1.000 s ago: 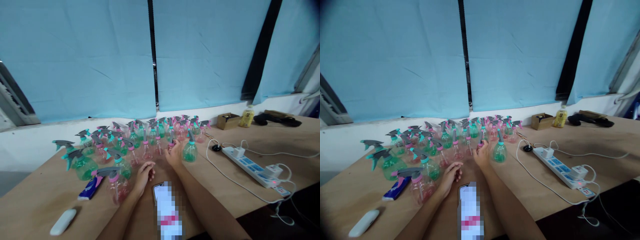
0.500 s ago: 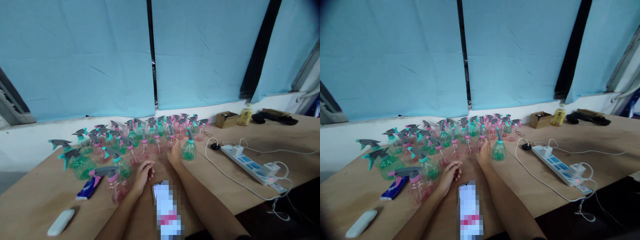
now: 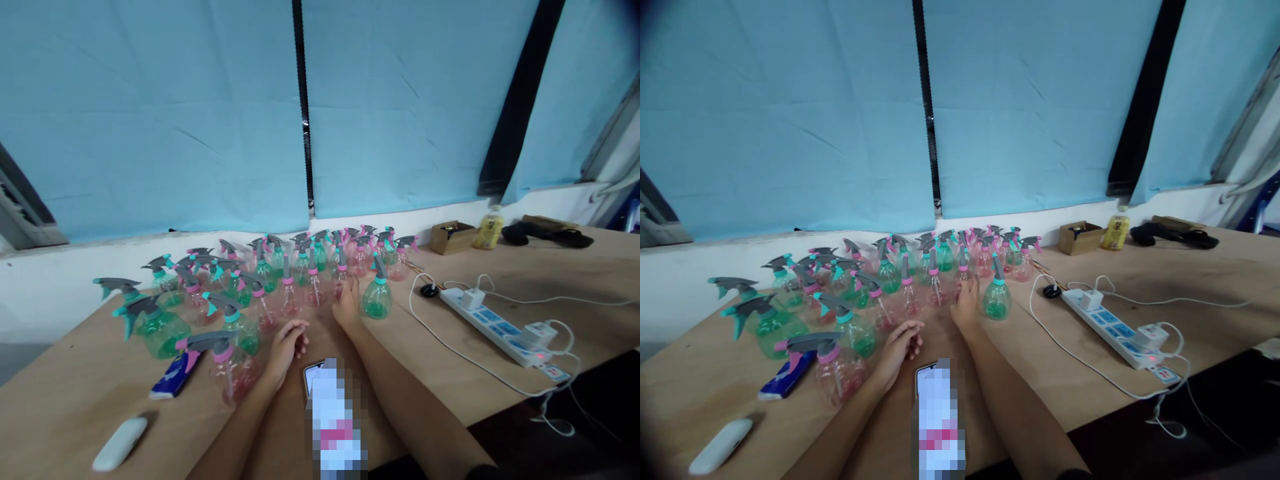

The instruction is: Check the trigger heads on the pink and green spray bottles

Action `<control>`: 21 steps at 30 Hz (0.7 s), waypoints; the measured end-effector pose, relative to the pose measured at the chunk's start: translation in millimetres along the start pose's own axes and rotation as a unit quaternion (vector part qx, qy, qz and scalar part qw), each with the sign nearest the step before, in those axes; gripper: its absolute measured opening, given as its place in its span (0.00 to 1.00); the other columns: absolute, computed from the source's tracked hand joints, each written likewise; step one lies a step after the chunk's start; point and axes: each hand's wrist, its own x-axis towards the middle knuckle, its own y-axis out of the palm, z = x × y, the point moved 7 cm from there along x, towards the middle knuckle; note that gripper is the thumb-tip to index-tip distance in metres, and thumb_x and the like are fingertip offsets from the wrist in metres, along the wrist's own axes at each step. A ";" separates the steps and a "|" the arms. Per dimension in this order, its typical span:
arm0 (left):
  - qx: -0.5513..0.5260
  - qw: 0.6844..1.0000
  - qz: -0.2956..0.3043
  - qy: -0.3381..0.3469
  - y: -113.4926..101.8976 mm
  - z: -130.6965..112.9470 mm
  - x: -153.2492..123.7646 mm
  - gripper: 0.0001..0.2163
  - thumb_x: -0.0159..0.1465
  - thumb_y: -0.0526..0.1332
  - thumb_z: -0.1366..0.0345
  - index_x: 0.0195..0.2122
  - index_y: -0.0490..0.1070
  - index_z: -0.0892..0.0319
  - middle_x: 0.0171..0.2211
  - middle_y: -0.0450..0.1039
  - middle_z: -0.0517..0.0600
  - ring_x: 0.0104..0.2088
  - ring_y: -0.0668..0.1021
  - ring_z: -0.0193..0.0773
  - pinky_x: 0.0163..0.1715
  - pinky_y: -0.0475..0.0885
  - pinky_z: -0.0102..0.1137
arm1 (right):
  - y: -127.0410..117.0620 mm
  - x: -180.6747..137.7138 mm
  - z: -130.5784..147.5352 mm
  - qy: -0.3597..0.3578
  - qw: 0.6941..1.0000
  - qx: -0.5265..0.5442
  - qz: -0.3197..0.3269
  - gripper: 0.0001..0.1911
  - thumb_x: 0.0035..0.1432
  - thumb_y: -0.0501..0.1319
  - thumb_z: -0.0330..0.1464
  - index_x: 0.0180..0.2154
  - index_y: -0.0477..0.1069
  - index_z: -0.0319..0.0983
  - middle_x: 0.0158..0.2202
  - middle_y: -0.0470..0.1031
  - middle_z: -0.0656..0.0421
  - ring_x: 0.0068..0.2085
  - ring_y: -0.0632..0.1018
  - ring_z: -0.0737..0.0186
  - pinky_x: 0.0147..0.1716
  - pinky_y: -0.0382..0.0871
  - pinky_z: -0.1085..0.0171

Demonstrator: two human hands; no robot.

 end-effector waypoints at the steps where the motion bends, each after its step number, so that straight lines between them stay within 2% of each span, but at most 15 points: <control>1: 0.002 1.000 0.000 0.000 0.3 -0.6 -0.5 0.13 0.58 0.60 0.56 0.38 0.72 0.59 0.22 0.70 0.44 0.19 0.70 0.29 0.18 0.58 0.23 | 0.9 -0.9 0.2 0.002 1.000 0.000 0.005 0.27 0.41 0.56 0.20 0.47 0.65 0.39 0.60 0.55 0.46 0.65 0.57 0.48 0.60 0.58 0.49; 5: 0.005 1.000 0.000 0.001 1.2 -3.7 -2.2 0.13 0.58 0.60 0.56 0.39 0.72 0.59 0.23 0.70 0.44 0.19 0.71 0.30 0.18 0.58 0.23 | -1.2 -2.3 5.9 0.009 1.000 0.021 0.008 0.26 0.44 0.57 0.22 0.48 0.64 0.37 0.61 0.54 0.43 0.67 0.53 0.45 0.61 0.55 0.47; 9: 0.005 1.000 0.003 0.000 1.0 -2.8 -1.4 0.13 0.58 0.60 0.55 0.38 0.73 0.59 0.23 0.69 0.44 0.19 0.70 0.29 0.18 0.58 0.23 | -11.4 -0.8 18.3 0.030 0.999 0.042 -0.001 0.26 0.47 0.58 0.25 0.51 0.62 0.37 0.63 0.49 0.42 0.68 0.48 0.42 0.62 0.53 0.45; 13: 0.001 1.000 0.005 -0.005 0.1 0.1 0.0 0.13 0.58 0.60 0.55 0.38 0.73 0.58 0.23 0.69 0.44 0.19 0.70 0.29 0.18 0.58 0.23 | -30.8 3.9 39.4 0.039 0.996 0.081 -0.022 0.25 0.51 0.59 0.28 0.52 0.60 0.39 0.65 0.47 0.45 0.66 0.54 0.45 0.60 0.56 0.47; 15: 0.000 1.000 0.005 -0.003 0.5 -0.8 -0.5 0.13 0.58 0.60 0.55 0.38 0.73 0.58 0.23 0.70 0.44 0.19 0.70 0.29 0.18 0.58 0.23 | -43.8 7.7 53.4 0.015 0.995 0.093 -0.037 0.23 0.53 0.57 0.29 0.52 0.61 0.40 0.65 0.48 0.46 0.65 0.57 0.49 0.60 0.58 0.49; 17: 0.003 1.000 0.005 0.000 1.2 -2.9 -1.7 0.13 0.58 0.60 0.55 0.38 0.73 0.58 0.23 0.70 0.44 0.20 0.71 0.30 0.18 0.58 0.23 | -59.1 11.8 65.9 -0.017 0.995 0.076 -0.059 0.22 0.54 0.55 0.28 0.52 0.61 0.41 0.65 0.49 0.48 0.66 0.56 0.51 0.60 0.58 0.49; 21: 0.010 1.000 0.003 -0.001 2.6 -5.8 -3.6 0.13 0.58 0.60 0.55 0.38 0.73 0.58 0.23 0.70 0.43 0.20 0.71 0.30 0.18 0.58 0.23 | -87.2 20.3 80.3 -0.085 0.991 -0.039 -0.098 0.24 0.54 0.54 0.27 0.54 0.62 0.39 0.66 0.49 0.47 0.69 0.49 0.48 0.63 0.51 0.42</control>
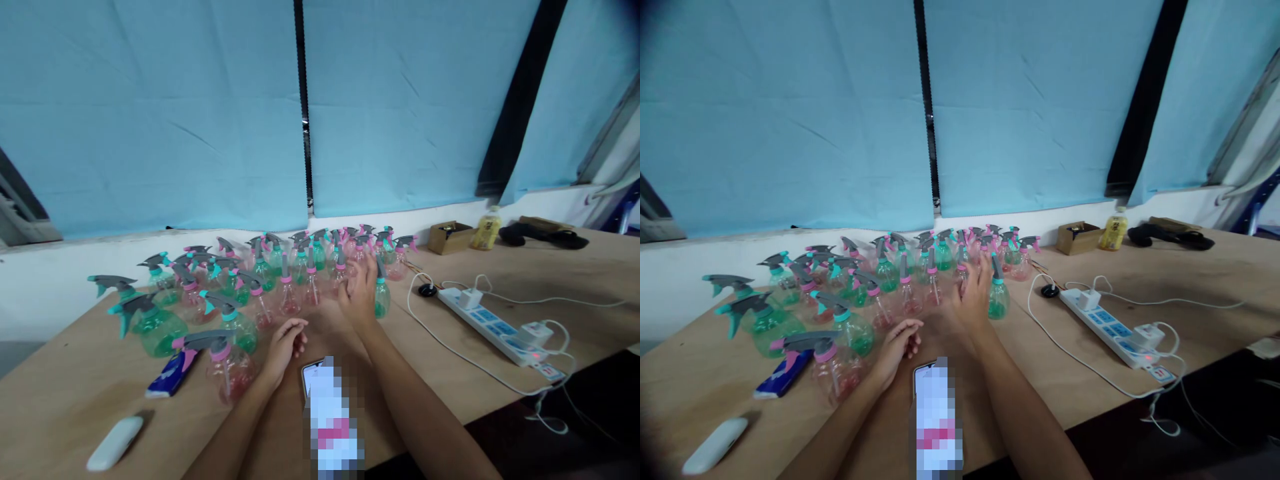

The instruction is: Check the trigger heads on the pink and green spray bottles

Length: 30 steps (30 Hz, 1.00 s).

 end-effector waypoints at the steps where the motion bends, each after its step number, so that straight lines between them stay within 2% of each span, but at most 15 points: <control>1: 0.000 1.000 0.000 0.000 0.2 -0.2 -0.1 0.13 0.58 0.60 0.55 0.38 0.73 0.58 0.23 0.70 0.43 0.19 0.71 0.30 0.18 0.58 0.23 | -5.6 3.2 -1.9 -0.005 0.999 -0.032 -0.011 0.25 0.54 0.54 0.28 0.55 0.61 0.38 0.66 0.48 0.46 0.69 0.48 0.46 0.63 0.49 0.41; 3: 0.000 1.000 0.000 0.001 0.4 -0.2 0.1 0.13 0.57 0.61 0.54 0.38 0.73 0.58 0.22 0.70 0.43 0.19 0.71 0.30 0.18 0.58 0.24 | -14.5 8.5 -11.9 0.014 0.996 -0.082 -0.033 0.28 0.53 0.56 0.29 0.57 0.59 0.35 0.67 0.48 0.42 0.69 0.47 0.42 0.62 0.47 0.38; 5: -0.002 1.000 0.000 0.001 0.2 0.5 0.8 0.14 0.57 0.61 0.54 0.38 0.73 0.58 0.22 0.70 0.43 0.19 0.71 0.30 0.18 0.58 0.24 | -18.7 12.0 -25.8 0.051 0.993 -0.102 -0.040 0.30 0.54 0.56 0.30 0.59 0.56 0.34 0.66 0.49 0.40 0.67 0.51 0.40 0.61 0.47 0.36; 8: -0.005 1.000 -0.002 -0.003 -0.6 2.6 2.4 0.14 0.56 0.61 0.54 0.37 0.73 0.58 0.22 0.69 0.43 0.19 0.70 0.30 0.18 0.57 0.24 | -18.0 14.3 -41.3 0.085 0.993 -0.073 -0.034 0.31 0.56 0.55 0.31 0.61 0.53 0.34 0.62 0.57 0.39 0.62 0.61 0.42 0.59 0.55 0.41; 11: -0.006 1.000 0.001 -0.004 -0.8 4.0 3.8 0.14 0.55 0.62 0.54 0.37 0.72 0.58 0.22 0.69 0.43 0.19 0.70 0.30 0.18 0.57 0.23 | -14.5 13.3 -46.8 0.099 0.994 -0.036 -0.029 0.31 0.58 0.54 0.32 0.63 0.51 0.36 0.59 0.62 0.42 0.58 0.68 0.46 0.54 0.63 0.48; 18: -0.006 1.000 0.000 0.001 -0.5 2.3 2.3 0.14 0.56 0.62 0.53 0.37 0.73 0.58 0.22 0.69 0.43 0.19 0.70 0.30 0.18 0.58 0.23 | 3.9 1.8 -43.3 0.127 0.992 -0.011 0.024 0.32 0.54 0.58 0.33 0.61 0.58 0.39 0.48 0.73 0.48 0.48 0.75 0.48 0.48 0.67 0.53; 22: -0.006 1.000 0.003 0.002 0.1 3.1 3.1 0.14 0.56 0.61 0.54 0.37 0.73 0.58 0.22 0.69 0.43 0.19 0.71 0.30 0.17 0.58 0.23 | 24.2 -7.8 -31.7 0.112 0.987 0.093 0.073 0.32 0.53 0.59 0.32 0.60 0.61 0.41 0.48 0.75 0.51 0.41 0.76 0.55 0.45 0.69 0.57; 25: -0.008 1.000 0.004 0.001 -0.2 4.1 4.3 0.14 0.56 0.61 0.54 0.37 0.73 0.58 0.22 0.69 0.43 0.18 0.70 0.30 0.17 0.57 0.23 | 39.9 -17.3 -24.9 0.132 0.969 0.188 0.091 0.32 0.51 0.59 0.31 0.59 0.62 0.39 0.45 0.76 0.53 0.38 0.76 0.59 0.42 0.70 0.61; 28: -0.007 1.000 0.004 0.004 -1.0 4.5 5.0 0.14 0.56 0.61 0.54 0.37 0.73 0.58 0.21 0.69 0.43 0.18 0.70 0.30 0.17 0.57 0.23 | 57.0 -25.2 -18.7 0.151 0.945 0.250 0.148 0.23 0.51 0.58 0.30 0.51 0.70 0.38 0.34 0.76 0.58 0.33 0.75 0.60 0.38 0.71 0.62; 30: -0.004 1.000 0.007 0.007 -1.0 4.9 5.1 0.14 0.57 0.61 0.54 0.37 0.73 0.58 0.21 0.69 0.43 0.18 0.70 0.29 0.17 0.56 0.23 | 68.5 -28.8 -11.0 0.148 0.912 0.317 0.216 0.17 0.52 0.57 0.30 0.44 0.74 0.40 0.30 0.75 0.60 0.31 0.75 0.62 0.37 0.71 0.63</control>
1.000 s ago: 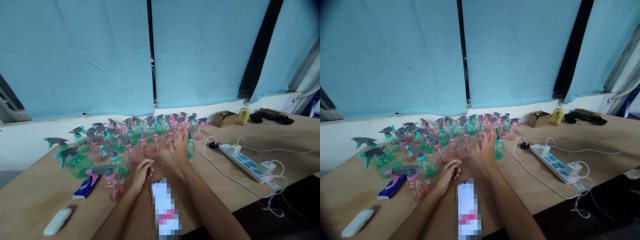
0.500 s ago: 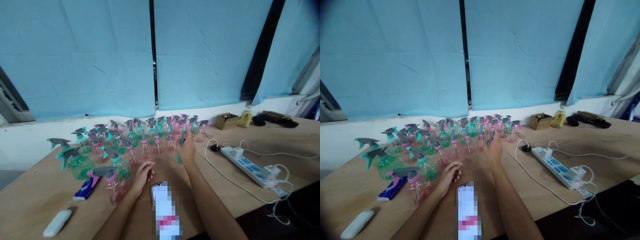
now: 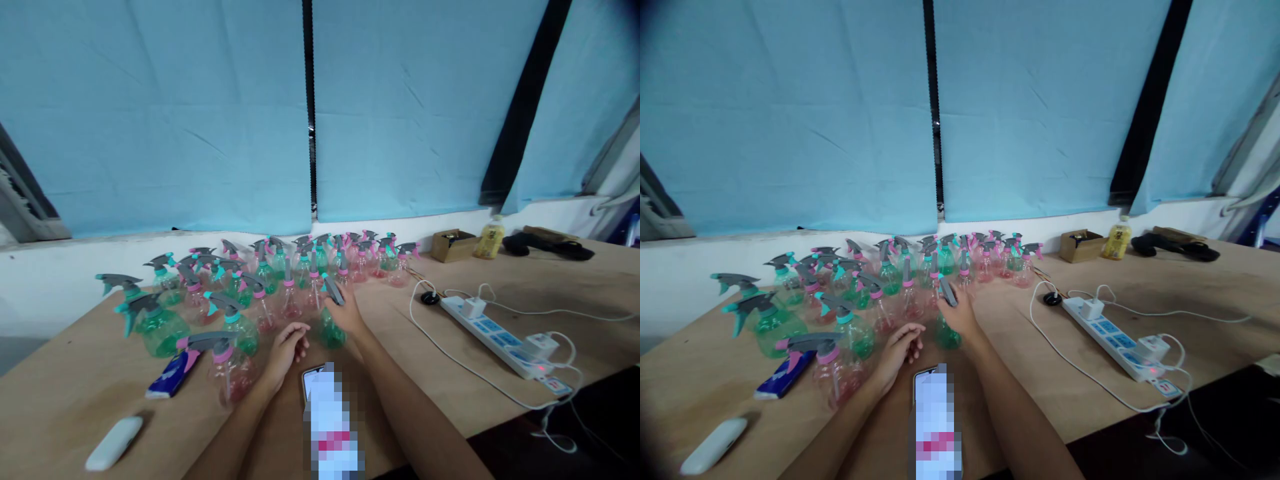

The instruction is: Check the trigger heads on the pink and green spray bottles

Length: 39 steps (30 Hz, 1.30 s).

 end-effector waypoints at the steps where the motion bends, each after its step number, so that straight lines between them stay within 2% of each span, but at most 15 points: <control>1: 0.001 1.000 0.003 0.001 0.2 0.3 0.0 0.14 0.57 0.61 0.54 0.37 0.73 0.58 0.22 0.69 0.43 0.18 0.70 0.29 0.17 0.56 0.23 | 7.2 0.4 0.8 0.002 0.998 0.039 0.047 0.15 0.52 0.57 0.30 0.42 0.75 0.41 0.30 0.75 0.60 0.31 0.75 0.62 0.37 0.72 0.63; 3: 0.002 1.000 0.006 0.003 0.6 0.8 -0.1 0.14 0.57 0.61 0.53 0.37 0.73 0.58 0.22 0.69 0.43 0.18 0.70 0.29 0.17 0.57 0.23 | 20.3 0.2 4.1 0.011 0.984 0.115 0.135 0.15 0.52 0.57 0.30 0.41 0.76 0.42 0.33 0.77 0.60 0.33 0.77 0.62 0.39 0.73 0.62; 5: 0.002 1.000 0.005 0.004 0.6 0.9 -0.4 0.14 0.57 0.61 0.53 0.36 0.73 0.58 0.22 0.70 0.43 0.18 0.70 0.29 0.17 0.56 0.23 | 30.1 -0.6 7.4 0.026 0.966 0.165 0.196 0.16 0.50 0.57 0.29 0.41 0.76 0.42 0.36 0.78 0.60 0.34 0.78 0.62 0.39 0.73 0.61; 8: 0.004 1.000 0.000 0.003 0.7 -0.1 -1.3 0.14 0.56 0.61 0.53 0.36 0.73 0.58 0.22 0.69 0.43 0.18 0.70 0.29 0.16 0.57 0.23 | 37.7 -0.3 7.3 0.055 0.951 0.201 0.227 0.16 0.48 0.57 0.29 0.39 0.76 0.41 0.35 0.79 0.59 0.31 0.78 0.64 0.37 0.73 0.62; 13: 0.007 1.000 -0.003 0.001 1.7 -3.8 -4.0 0.14 0.57 0.61 0.54 0.37 0.73 0.58 0.22 0.69 0.43 0.18 0.70 0.29 0.17 0.57 0.23 | 39.0 2.6 0.9 0.085 0.946 0.233 0.209 0.13 0.44 0.58 0.30 0.34 0.76 0.39 0.30 0.78 0.60 0.25 0.75 0.65 0.30 0.71 0.64; 18: 0.013 1.000 -0.003 0.002 2.1 -4.9 -4.4 0.14 0.56 0.61 0.54 0.37 0.73 0.58 0.22 0.69 0.43 0.19 0.70 0.30 0.17 0.58 0.23 | 38.2 3.2 -0.3 0.085 0.945 0.230 0.215 0.07 0.44 0.58 0.30 0.28 0.74 0.39 0.28 0.77 0.60 0.26 0.75 0.64 0.29 0.71 0.64; 25: 0.015 1.000 0.001 0.001 2.0 -1.9 -1.8 0.13 0.56 0.60 0.55 0.37 0.73 0.57 0.22 0.69 0.43 0.18 0.70 0.30 0.17 0.57 0.23 | 37.2 2.3 7.7 0.064 0.951 0.213 0.213 0.15 0.45 0.58 0.30 0.36 0.77 0.41 0.35 0.80 0.59 0.27 0.75 0.65 0.31 0.72 0.64; 34: 0.009 1.000 0.001 -0.005 1.1 -0.1 -2.0 0.14 0.56 0.61 0.54 0.37 0.73 0.57 0.22 0.69 0.43 0.18 0.70 0.30 0.17 0.57 0.23 | 37.5 2.7 0.6 0.084 0.947 0.240 0.197 0.11 0.42 0.58 0.29 0.30 0.76 0.39 0.28 0.77 0.61 0.25 0.74 0.65 0.29 0.70 0.65; 39: 0.012 1.000 0.005 0.002 1.5 -0.7 -1.5 0.13 0.57 0.60 0.55 0.37 0.73 0.58 0.22 0.69 0.43 0.19 0.70 0.30 0.17 0.57 0.23 | 37.7 3.6 0.9 0.079 0.950 0.227 0.198 0.15 0.42 0.57 0.29 0.34 0.77 0.40 0.30 0.78 0.60 0.27 0.75 0.65 0.30 0.71 0.64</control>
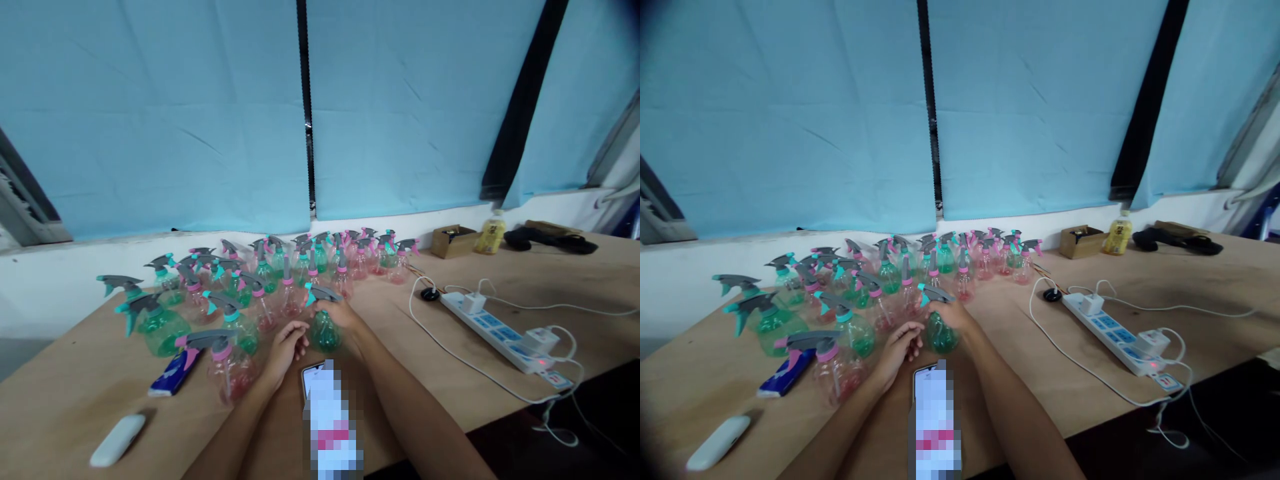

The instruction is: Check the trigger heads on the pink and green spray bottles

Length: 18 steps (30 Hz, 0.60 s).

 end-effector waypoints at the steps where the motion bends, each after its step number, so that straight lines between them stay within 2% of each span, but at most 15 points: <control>1: 0.000 1.000 0.001 0.002 0.1 -0.2 0.1 0.13 0.57 0.60 0.56 0.37 0.72 0.58 0.22 0.69 0.43 0.19 0.70 0.30 0.17 0.57 0.23 | 0.9 0.1 1.4 -0.005 1.000 -0.005 0.005 0.16 0.43 0.57 0.29 0.35 0.77 0.40 0.31 0.78 0.60 0.27 0.75 0.65 0.31 0.71 0.64; 4: 0.001 1.000 0.003 0.004 0.5 -0.7 0.0 0.12 0.58 0.60 0.56 0.37 0.72 0.58 0.23 0.69 0.43 0.19 0.70 0.29 0.17 0.57 0.23 | 2.5 0.1 2.9 -0.008 1.000 -0.012 0.016 0.17 0.44 0.56 0.30 0.36 0.77 0.41 0.31 0.78 0.60 0.27 0.75 0.65 0.32 0.71 0.64; 11: 0.004 1.000 0.004 -0.001 1.2 -0.1 -0.1 0.13 0.57 0.60 0.55 0.37 0.72 0.59 0.22 0.69 0.43 0.19 0.70 0.30 0.17 0.57 0.23 | -2.3 -0.2 -3.2 -0.011 1.000 0.011 -0.013 0.14 0.42 0.57 0.28 0.32 0.77 0.39 0.29 0.77 0.60 0.25 0.73 0.66 0.28 0.70 0.65; 18: 0.003 1.000 0.000 -0.001 1.0 -1.2 -0.3 0.13 0.57 0.60 0.55 0.38 0.72 0.59 0.22 0.69 0.43 0.19 0.71 0.30 0.18 0.58 0.23 | 1.5 -0.8 4.0 -0.021 1.000 -0.011 0.007 0.18 0.44 0.56 0.28 0.38 0.78 0.41 0.31 0.77 0.61 0.28 0.74 0.65 0.32 0.70 0.64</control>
